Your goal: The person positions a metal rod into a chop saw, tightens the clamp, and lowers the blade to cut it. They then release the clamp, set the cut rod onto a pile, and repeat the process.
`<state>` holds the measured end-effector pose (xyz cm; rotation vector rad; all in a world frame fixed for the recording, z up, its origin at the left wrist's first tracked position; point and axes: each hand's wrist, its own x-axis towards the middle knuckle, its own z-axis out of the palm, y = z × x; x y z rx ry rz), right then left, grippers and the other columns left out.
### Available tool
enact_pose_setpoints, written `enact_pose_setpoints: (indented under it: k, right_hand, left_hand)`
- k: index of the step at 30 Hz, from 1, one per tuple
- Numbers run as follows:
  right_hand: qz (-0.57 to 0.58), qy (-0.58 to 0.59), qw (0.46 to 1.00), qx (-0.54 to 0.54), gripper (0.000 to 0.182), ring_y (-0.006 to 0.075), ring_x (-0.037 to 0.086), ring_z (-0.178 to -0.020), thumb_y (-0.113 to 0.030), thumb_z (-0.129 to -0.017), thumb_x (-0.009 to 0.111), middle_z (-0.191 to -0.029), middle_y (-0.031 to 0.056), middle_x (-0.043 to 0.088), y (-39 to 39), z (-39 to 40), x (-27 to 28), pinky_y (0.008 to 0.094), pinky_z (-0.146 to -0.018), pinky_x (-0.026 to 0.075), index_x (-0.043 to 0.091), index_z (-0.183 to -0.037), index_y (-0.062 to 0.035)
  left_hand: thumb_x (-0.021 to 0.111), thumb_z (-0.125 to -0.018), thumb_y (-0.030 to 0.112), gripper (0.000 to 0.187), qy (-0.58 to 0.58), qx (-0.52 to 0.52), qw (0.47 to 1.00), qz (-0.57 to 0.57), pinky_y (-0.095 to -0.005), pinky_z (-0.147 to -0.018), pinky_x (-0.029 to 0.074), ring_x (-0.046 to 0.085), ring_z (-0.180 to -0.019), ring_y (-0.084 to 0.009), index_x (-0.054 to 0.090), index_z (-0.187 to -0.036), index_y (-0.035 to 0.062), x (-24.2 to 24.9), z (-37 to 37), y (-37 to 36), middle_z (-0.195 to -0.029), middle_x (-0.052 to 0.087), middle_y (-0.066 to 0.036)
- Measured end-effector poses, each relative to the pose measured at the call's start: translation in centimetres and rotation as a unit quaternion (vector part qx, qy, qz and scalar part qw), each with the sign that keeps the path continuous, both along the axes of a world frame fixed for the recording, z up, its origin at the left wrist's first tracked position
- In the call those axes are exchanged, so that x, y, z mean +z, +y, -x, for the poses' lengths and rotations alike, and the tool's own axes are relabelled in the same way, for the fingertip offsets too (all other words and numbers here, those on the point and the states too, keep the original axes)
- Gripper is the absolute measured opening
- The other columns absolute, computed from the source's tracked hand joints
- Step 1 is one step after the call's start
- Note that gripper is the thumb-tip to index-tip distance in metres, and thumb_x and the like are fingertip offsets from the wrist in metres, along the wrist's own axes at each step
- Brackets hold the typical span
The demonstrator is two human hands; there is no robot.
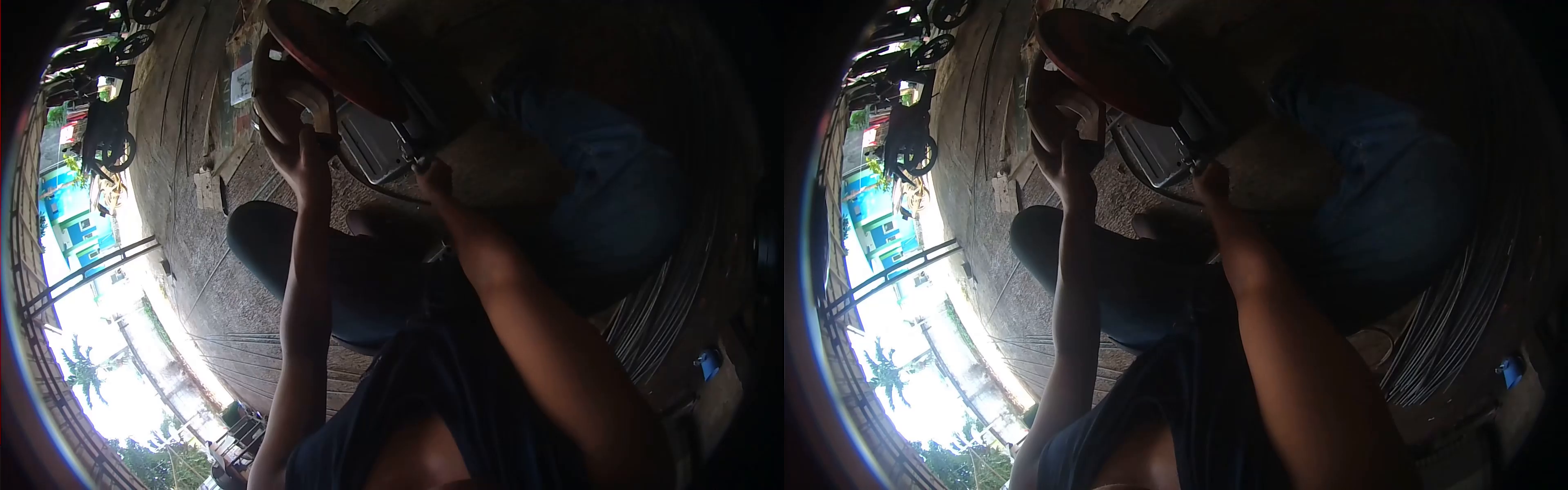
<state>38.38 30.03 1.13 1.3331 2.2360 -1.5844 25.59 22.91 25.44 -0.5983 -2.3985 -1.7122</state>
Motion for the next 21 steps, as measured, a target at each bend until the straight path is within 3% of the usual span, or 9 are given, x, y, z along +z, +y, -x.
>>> enact_pose_setpoints:
  k: [2, 5, 7, 11, 13, 17, 18, 20, 21]
  right_hand:
    - [0.159, -0.037, 0.987, -0.006, 0.037, 0.0421, 0.057, -0.109, -0.024, -0.086, 0.064, -0.115, 0.0245, 0.055, 0.6, 0.5, -1.5, 0.0506, -0.088, 0.048, 0.054, -0.115, -0.004]
    - [0.263, -0.077, 0.923, -0.27, 0.051, 0.0427, 0.057, -0.108, -0.035, -0.08, 0.071, -0.115, 0.0269, 0.056, -1.3, 1.3, -6.1, 0.0497, -0.088, 0.048, 0.056, -0.115, -0.0015]
    - [-0.098, 0.04, 0.977, -0.186, 0.056, 0.0417, 0.058, -0.11, -0.044, -0.081, 0.071, -0.115, 0.0292, 0.059, -1.2, -0.6, -2.4, 0.0467, -0.088, 0.049, 0.06, -0.113, 0.0008]
    - [-0.144, 0.142, 0.979, 0.007, 0.057, 0.04, 0.062, -0.104, -0.033, -0.078, 0.072, -0.112, 0.0284, 0.062, -0.4, -1.1, -0.8, 0.0457, -0.083, 0.051, 0.056, -0.115, 0.0063]
    - [0.265, 0.04, 0.961, -0.075, 0.054, 0.0405, 0.057, -0.104, -0.032, -0.078, 0.074, -0.112, 0.0254, 0.057, 1.5, 0.0, -1.2, 0.0461, -0.089, 0.048, 0.056, -0.115, 0.0026]
    - [0.451, 0.019, 0.791, -0.413, 0.047, 0.0398, 0.059, -0.095, -0.031, -0.074, 0.075, -0.097, 0.0218, 0.061, -0.6, 0.5, -6.1, 0.048, -0.087, 0.048, 0.062, -0.105, 0.0018]
    - [0.044, 0.057, 0.926, -0.37, 0.041, 0.0391, 0.061, -0.093, -0.032, -0.075, 0.073, -0.09, 0.0215, 0.063, -1.2, 0.4, -4.8, 0.0486, -0.085, 0.049, 0.065, -0.098, 0.0009]
    - [-0.369, 0.087, 0.89, -0.253, 0.036, 0.0383, 0.063, -0.09, -0.033, -0.076, 0.071, -0.083, 0.0211, 0.065, -1.4, 0.2, -3.1, 0.0493, -0.084, 0.049, 0.068, -0.091, 0.0]
    - [-0.291, 0.142, 0.924, -0.205, 0.034, 0.0379, 0.064, -0.089, -0.032, -0.076, 0.07, -0.083, 0.0212, 0.065, -1.4, 0.1, -2.6, 0.0484, -0.084, 0.049, 0.068, -0.089, -0.0006]
  left_hand:
    - [0.064, -0.079, 0.013, 0.074, -0.011, -0.032, 0.999, 0.0, -0.0356, -0.095, 0.044, 0.053, -0.112, -0.0218, 0.031, -0.144, -0.0009, 0.7, -0.3, 0.2, -0.126, 0.049, -0.015]
    - [0.061, -0.075, 0.015, 0.082, -0.027, -0.01, 0.999, 0.013, -0.0426, -0.104, 0.036, 0.046, -0.123, -0.0332, 0.025, -0.145, -0.009, 1.3, -0.9, 0.7, -0.131, 0.046, -0.025]
    - [0.061, -0.075, 0.014, 0.081, -0.022, -0.009, 1.0, 0.015, -0.0425, -0.104, 0.036, 0.046, -0.123, -0.0333, 0.025, -0.145, -0.009, 1.2, -0.8, 0.7, -0.131, 0.045, -0.025]
    - [0.064, -0.079, 0.016, 0.077, -0.004, -0.016, 1.0, 0.024, -0.0364, -0.095, 0.044, 0.053, -0.113, -0.0236, 0.029, -0.146, -0.0009, 0.7, -0.3, 0.2, -0.127, 0.049, -0.016]
    - [0.064, -0.08, 0.016, 0.077, -0.003, -0.011, 1.0, 0.026, -0.0363, -0.095, 0.044, 0.053, -0.114, -0.0236, 0.029, -0.146, -0.0008, 0.7, -0.3, 0.3, -0.128, 0.049, -0.016]
    - [0.06, -0.076, 0.014, 0.083, -0.012, -0.003, 1.0, 0.025, -0.0419, -0.103, 0.037, 0.047, -0.122, -0.0327, 0.022, -0.145, -0.0096, 0.7, -0.4, 0.4, -0.131, 0.046, -0.026]
    - [0.06, -0.076, 0.014, 0.083, -0.012, -0.001, 1.0, 0.023, -0.0419, -0.103, 0.037, 0.047, -0.122, -0.0327, 0.022, -0.145, -0.0096, 0.9, -0.5, 0.6, -0.131, 0.046, -0.026]
    - [0.06, -0.076, 0.013, 0.083, -0.01, -0.002, 1.0, 0.018, -0.0408, -0.101, 0.04, 0.05, -0.119, -0.0317, 0.021, -0.145, -0.0103, 1.1, -0.7, 0.7, -0.129, 0.047, -0.025]
    - [0.06, -0.076, 0.013, 0.083, -0.01, 0.002, 1.0, 0.02, -0.0408, -0.101, 0.04, 0.05, -0.119, -0.0317, 0.021, -0.145, -0.0103, 0.8, -0.7, 0.5, -0.129, 0.047, -0.025]
